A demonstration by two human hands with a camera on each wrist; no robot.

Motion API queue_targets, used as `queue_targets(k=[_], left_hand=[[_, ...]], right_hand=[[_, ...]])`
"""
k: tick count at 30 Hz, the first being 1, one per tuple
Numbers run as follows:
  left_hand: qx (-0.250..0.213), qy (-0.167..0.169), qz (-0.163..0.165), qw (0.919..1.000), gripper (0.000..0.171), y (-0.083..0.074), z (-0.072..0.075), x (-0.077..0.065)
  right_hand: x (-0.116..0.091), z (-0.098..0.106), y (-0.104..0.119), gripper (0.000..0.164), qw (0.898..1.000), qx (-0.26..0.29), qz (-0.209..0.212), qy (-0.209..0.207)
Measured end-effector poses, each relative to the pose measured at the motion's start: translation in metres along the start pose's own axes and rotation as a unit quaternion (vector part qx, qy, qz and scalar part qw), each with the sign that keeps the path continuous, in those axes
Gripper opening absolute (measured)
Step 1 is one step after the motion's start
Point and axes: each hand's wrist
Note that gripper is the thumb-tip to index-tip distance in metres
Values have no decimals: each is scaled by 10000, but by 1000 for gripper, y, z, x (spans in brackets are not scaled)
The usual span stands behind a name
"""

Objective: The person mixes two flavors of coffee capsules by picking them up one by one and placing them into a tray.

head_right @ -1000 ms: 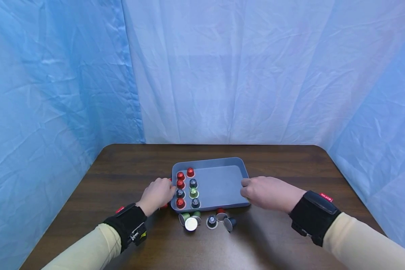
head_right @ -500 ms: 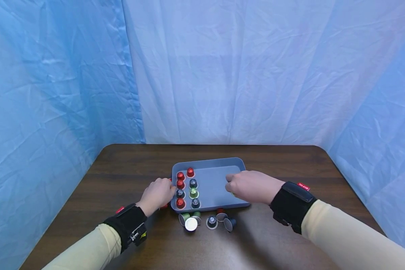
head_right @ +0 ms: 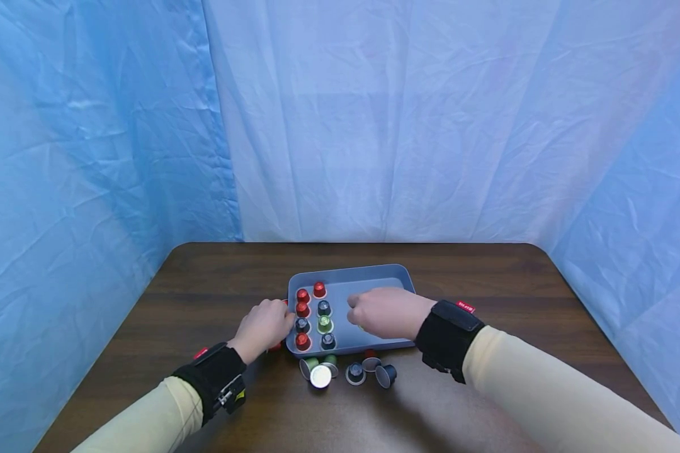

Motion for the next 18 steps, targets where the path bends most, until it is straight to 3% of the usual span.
queue_targets(k=[18], left_hand=[[-4,-20,0,10000,27,0,0,-1]], right_hand=[[35,-22,9,22,9985,264,-160,449]])
Point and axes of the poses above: each hand's wrist, its own x-axis towards the middle knuckle, its own z-axis out of the back of the hand, y = z × x, and after that the axes turned 7 degrees about y, right-handed
